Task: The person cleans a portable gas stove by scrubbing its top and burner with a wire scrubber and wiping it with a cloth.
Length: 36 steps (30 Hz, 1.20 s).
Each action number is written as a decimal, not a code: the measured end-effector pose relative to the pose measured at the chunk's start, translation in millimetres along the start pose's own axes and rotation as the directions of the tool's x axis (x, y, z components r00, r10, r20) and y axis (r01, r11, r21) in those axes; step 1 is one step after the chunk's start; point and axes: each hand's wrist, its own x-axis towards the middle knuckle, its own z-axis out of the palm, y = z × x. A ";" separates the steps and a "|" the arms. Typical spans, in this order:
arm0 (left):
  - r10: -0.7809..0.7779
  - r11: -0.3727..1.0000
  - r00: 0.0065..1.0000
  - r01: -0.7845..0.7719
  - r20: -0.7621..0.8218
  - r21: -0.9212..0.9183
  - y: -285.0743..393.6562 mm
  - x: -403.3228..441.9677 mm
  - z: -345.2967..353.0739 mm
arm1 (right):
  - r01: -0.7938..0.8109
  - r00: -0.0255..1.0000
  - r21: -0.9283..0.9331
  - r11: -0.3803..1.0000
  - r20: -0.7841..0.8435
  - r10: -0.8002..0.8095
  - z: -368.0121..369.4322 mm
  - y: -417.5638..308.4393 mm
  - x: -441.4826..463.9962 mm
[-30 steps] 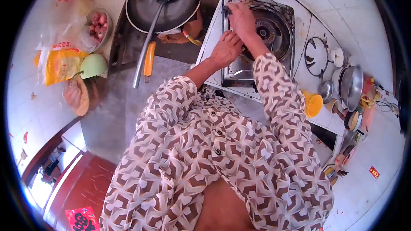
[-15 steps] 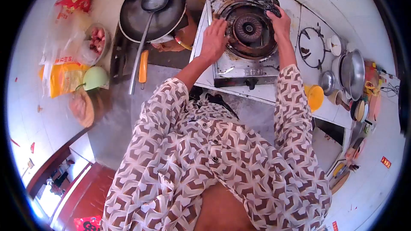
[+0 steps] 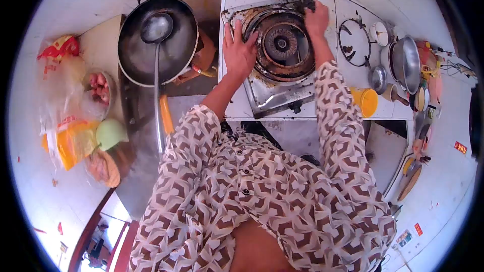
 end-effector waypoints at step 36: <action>0.065 0.992 0.995 -0.072 -0.072 -0.106 38.6 -21.0 -4.5 | 0.349 0.924 0.364 0.863 0.022 -0.383 -41.9 -122.2 -72.8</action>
